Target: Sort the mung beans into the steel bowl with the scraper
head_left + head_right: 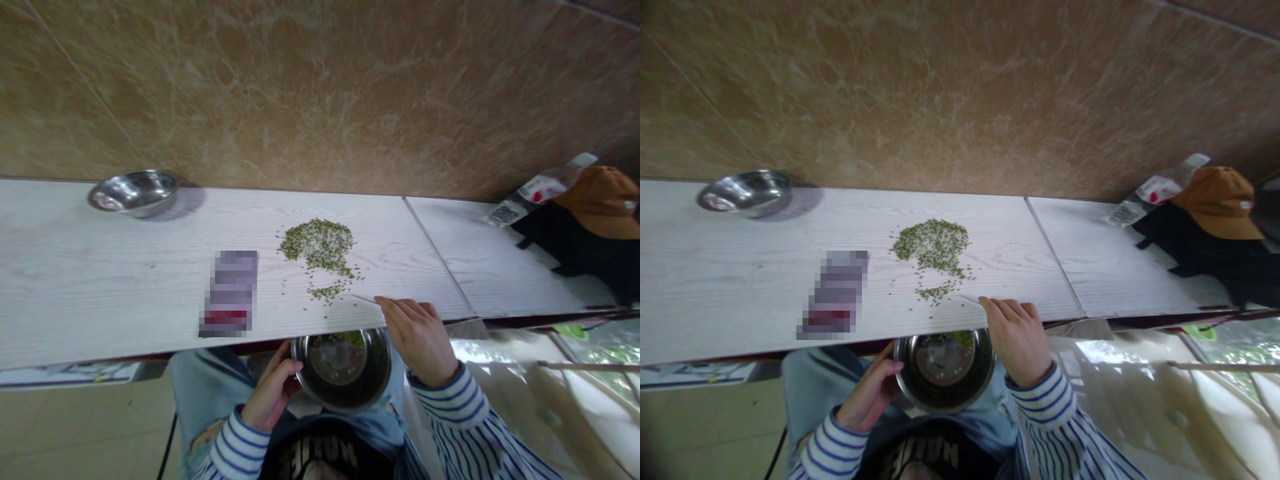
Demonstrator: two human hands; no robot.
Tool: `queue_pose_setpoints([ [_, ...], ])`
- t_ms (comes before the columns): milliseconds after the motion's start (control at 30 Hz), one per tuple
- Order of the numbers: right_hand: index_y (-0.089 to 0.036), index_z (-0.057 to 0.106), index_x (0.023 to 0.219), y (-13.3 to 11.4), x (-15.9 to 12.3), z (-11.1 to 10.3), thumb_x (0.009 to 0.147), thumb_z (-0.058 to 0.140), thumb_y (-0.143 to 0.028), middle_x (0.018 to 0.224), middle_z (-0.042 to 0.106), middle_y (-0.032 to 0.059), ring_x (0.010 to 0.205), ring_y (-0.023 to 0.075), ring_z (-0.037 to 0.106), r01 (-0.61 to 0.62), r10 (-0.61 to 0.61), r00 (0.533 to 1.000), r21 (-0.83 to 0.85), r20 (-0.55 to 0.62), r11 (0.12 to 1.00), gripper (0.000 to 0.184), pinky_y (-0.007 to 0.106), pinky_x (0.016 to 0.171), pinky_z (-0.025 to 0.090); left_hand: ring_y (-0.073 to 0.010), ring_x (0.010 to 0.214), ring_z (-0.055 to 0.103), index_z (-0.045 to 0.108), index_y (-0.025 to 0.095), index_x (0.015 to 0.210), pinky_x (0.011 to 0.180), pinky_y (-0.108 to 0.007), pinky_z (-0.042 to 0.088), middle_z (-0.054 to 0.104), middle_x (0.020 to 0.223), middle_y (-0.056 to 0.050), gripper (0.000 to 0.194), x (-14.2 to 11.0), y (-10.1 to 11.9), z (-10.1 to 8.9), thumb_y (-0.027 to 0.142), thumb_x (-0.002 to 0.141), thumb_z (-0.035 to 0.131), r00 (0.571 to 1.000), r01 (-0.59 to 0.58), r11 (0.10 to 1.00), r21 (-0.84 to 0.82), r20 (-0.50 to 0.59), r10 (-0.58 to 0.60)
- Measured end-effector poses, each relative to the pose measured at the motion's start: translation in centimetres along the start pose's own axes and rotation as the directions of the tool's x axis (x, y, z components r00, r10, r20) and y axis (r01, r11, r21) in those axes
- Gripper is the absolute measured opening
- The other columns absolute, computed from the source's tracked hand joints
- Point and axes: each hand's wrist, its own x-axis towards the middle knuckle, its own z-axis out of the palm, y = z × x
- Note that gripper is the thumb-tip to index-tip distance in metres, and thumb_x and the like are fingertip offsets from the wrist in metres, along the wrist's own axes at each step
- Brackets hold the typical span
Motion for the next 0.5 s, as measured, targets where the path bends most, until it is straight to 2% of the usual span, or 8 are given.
queue_pose_setpoints([
  [200, -0.020, 0.059, 0.111, 0.0, 1.0, 0.3, 0.089, 0.045, -0.018, 0.097, 0.069, 0.0037, 0.086, 0.0143, 0.059, -0.039, 0.038, 0.999, -0.033, -0.035, 0.999, 0.026, 0.029, 0.073, 0.032, -0.0147, 0.071, 0.058, 0.054, 0.021, 0.111, 0.064, -0.028, 0.047, 0.067, 0.079, 0.001, 0.049, -0.4, 0.2, 0.2, 0.011, 0.063, 0.060, 1.000, -0.002, 1.000, -0.011, -0.017, 0.002],
  [367, -0.019, 0.059, 0.111, -0.6, 0.6, 0.6, 0.090, 0.044, -0.017, 0.099, 0.068, 0.0045, 0.089, 0.0150, 0.059, 0.008, -0.008, 1.000, -0.011, -0.010, 1.000, 0.026, 0.029, 0.074, 0.032, -0.0139, 0.070, 0.057, 0.056, 0.022, 0.109, 0.064, -0.027, 0.047, 0.066, 0.079, 0.001, 0.046, -0.5, 0.2, -0.2, 0.012, 0.064, 0.060, 1.000, -0.019, 1.000, -0.019, -0.019, 0.019],
  [500, -0.019, 0.058, 0.111, -1.6, 0.0, 0.4, 0.090, 0.044, -0.018, 0.100, 0.068, 0.0045, 0.090, 0.0155, 0.059, 0.032, -0.032, 0.999, 0.013, -0.020, 0.999, 0.026, 0.030, 0.076, 0.033, -0.0149, 0.071, 0.057, 0.054, 0.023, 0.116, 0.064, -0.028, 0.047, 0.066, 0.080, 0.001, 0.054, -0.2, 0.0, -0.4, 0.013, 0.064, 0.061, 1.000, -0.008, 1.000, -0.013, -0.020, 0.007],
])
